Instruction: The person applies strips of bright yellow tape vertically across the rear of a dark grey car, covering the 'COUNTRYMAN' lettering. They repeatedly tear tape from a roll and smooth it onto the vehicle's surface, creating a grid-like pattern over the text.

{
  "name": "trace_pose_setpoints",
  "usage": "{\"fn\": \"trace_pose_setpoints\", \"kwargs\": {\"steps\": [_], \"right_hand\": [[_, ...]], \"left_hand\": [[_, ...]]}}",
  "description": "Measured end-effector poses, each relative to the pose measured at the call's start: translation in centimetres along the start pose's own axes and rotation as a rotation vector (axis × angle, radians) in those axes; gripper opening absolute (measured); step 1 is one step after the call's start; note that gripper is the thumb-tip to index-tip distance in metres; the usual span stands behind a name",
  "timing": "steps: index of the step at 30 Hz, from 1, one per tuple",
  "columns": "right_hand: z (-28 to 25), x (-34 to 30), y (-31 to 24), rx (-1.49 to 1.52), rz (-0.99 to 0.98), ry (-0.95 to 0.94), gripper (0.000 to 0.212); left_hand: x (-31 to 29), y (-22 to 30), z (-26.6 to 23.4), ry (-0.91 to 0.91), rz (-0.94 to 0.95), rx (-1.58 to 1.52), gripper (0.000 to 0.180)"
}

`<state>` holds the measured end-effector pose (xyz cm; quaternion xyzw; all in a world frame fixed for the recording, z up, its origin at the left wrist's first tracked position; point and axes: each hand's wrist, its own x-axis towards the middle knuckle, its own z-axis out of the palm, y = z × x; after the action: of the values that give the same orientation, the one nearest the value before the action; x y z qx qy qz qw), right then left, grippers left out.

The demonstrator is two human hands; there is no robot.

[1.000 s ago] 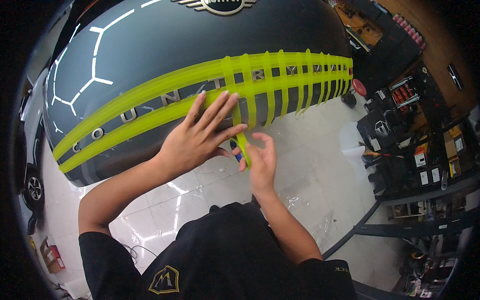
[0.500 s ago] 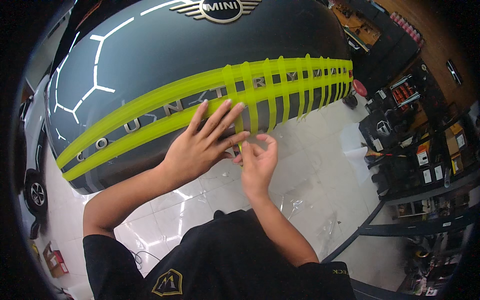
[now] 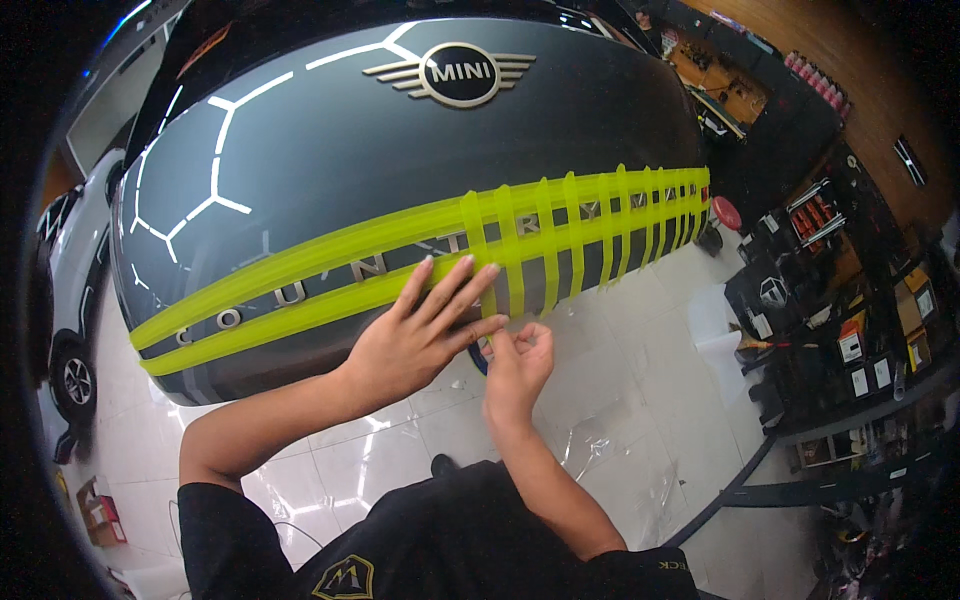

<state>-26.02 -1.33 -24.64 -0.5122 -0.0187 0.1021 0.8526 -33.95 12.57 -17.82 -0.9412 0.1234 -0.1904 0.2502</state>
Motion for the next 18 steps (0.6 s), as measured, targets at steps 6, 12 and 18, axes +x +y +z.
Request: {"fn": "trace_pose_setpoints", "kwargs": {"steps": [6,12,18], "right_hand": [[-11.3,1.2,13.5,-0.317,0.297,0.210,0.023],[-13.1,-2.6,8.4,-0.290,0.546,0.008,0.031],[-13.6,-4.8,1.0,-0.197,0.155,-0.430,0.044]], "left_hand": [[1.0,-0.2,-0.5,-0.024,0.031,-0.021,0.064],[-0.9,0.4,-0.5,-0.031,0.134,-0.088,0.068],[-3.8,7.9,-2.4,-0.059,-0.327,-1.092,0.066]]}}
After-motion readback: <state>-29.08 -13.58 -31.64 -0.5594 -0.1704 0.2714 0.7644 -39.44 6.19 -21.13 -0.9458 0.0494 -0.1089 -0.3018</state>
